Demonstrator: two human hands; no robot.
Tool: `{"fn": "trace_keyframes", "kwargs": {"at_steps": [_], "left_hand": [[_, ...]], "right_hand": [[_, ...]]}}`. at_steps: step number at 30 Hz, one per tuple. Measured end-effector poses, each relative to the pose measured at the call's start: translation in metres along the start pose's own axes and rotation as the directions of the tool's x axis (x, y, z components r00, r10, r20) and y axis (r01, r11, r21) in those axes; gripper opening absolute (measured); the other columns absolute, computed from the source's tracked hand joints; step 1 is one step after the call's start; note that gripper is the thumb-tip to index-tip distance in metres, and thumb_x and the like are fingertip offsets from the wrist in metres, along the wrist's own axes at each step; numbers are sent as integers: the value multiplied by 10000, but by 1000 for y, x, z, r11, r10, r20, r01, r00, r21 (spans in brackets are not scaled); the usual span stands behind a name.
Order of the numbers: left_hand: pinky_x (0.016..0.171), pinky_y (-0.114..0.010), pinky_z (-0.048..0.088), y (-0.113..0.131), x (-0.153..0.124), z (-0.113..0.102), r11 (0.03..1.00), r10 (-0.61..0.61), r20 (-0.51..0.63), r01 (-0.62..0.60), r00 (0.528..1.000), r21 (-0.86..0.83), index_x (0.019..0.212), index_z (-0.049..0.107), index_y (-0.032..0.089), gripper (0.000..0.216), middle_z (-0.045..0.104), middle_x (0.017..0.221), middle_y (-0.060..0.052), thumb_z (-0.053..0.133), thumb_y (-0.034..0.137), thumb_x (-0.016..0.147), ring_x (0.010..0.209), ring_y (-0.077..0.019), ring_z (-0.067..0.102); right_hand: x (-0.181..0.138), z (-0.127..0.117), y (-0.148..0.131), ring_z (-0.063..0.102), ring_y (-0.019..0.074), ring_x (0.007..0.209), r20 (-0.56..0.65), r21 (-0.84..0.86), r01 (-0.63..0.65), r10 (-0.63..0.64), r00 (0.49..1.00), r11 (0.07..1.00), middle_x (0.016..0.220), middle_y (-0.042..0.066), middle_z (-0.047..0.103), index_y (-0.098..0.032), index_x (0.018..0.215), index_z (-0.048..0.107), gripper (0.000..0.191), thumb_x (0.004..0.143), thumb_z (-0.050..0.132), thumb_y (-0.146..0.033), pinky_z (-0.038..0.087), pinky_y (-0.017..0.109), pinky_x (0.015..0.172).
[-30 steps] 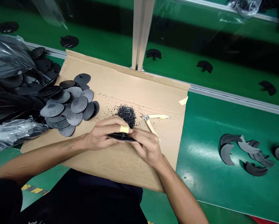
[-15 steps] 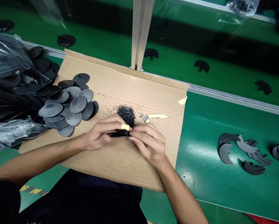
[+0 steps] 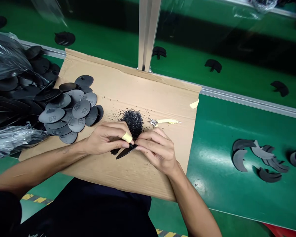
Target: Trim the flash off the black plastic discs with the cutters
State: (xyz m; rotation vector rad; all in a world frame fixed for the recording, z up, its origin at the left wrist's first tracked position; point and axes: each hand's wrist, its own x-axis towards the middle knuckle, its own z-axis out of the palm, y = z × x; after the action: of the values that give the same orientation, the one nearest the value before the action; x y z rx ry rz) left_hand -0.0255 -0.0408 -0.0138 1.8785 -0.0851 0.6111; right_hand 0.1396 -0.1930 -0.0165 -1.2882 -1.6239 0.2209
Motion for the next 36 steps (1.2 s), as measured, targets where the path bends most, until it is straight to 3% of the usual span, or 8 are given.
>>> {"fn": "trace_keyframes", "kwargs": {"at_steps": [9,15,18,21,25,28,31,36], "left_hand": [[736,-243,555,0,-2,6,1000,-6,-53,5,999,-1,930,717,146,84,727,838,-60,694,226,941,784,-125,659],[785,-281,568,-3,-1,7,984,-110,-1,109,994,-138,1050,720,153,463,726,956,-98,497,556,1004,895,-164,690],[792,-286,567,-5,-3,9,994,-108,-58,107,992,-23,1088,712,164,343,731,973,-81,705,461,915,890,-166,685],[776,-278,563,-8,-5,10,990,-113,-159,125,981,70,1055,722,171,193,739,940,-59,735,296,909,858,-152,683],[826,-296,577,-14,-4,9,989,-68,-255,100,965,114,1080,731,177,189,736,986,-63,732,256,908,924,-155,689],[814,-292,583,-16,-4,9,985,-43,-280,87,959,146,1086,733,177,191,743,979,-62,731,254,911,912,-149,694],[825,-297,595,-17,-5,11,984,-27,-281,75,959,163,1093,725,171,212,766,975,-63,745,260,901,902,-151,715],[861,-297,612,-16,-8,12,987,-67,-272,104,960,122,1142,685,155,283,778,1045,-79,756,267,893,928,-153,746]], "right_hand": [[-6,5,-3,703,174,774,-61,-52,7,-10,998,999,904,69,737,-186,1025,737,169,878,736,-102,583,309,640],[-8,8,-13,709,157,767,-182,-150,-65,37,983,987,933,45,741,-222,1085,735,273,856,750,-74,600,279,634],[-3,-1,-9,711,165,821,-97,-139,-94,81,992,986,955,39,733,-234,1084,714,245,873,750,-115,605,302,694],[0,-18,4,690,238,1007,11,-237,-188,196,981,953,1098,77,710,-249,1155,694,285,888,766,-314,591,421,865],[-2,-39,24,577,373,1187,71,-557,-300,404,912,774,1266,159,623,-221,1292,648,572,831,770,-537,521,561,954],[-6,-43,31,583,365,1116,109,-627,-325,493,863,708,1192,156,628,-204,1268,654,488,873,728,-480,533,538,898],[-6,-39,29,617,300,1014,77,-547,-328,437,896,770,1100,122,626,-216,1214,671,336,924,669,-384,550,472,849],[1,-26,13,650,250,1017,-11,-323,-260,271,962,910,1110,112,645,-225,1243,645,289,960,611,-265,562,422,865]]}}
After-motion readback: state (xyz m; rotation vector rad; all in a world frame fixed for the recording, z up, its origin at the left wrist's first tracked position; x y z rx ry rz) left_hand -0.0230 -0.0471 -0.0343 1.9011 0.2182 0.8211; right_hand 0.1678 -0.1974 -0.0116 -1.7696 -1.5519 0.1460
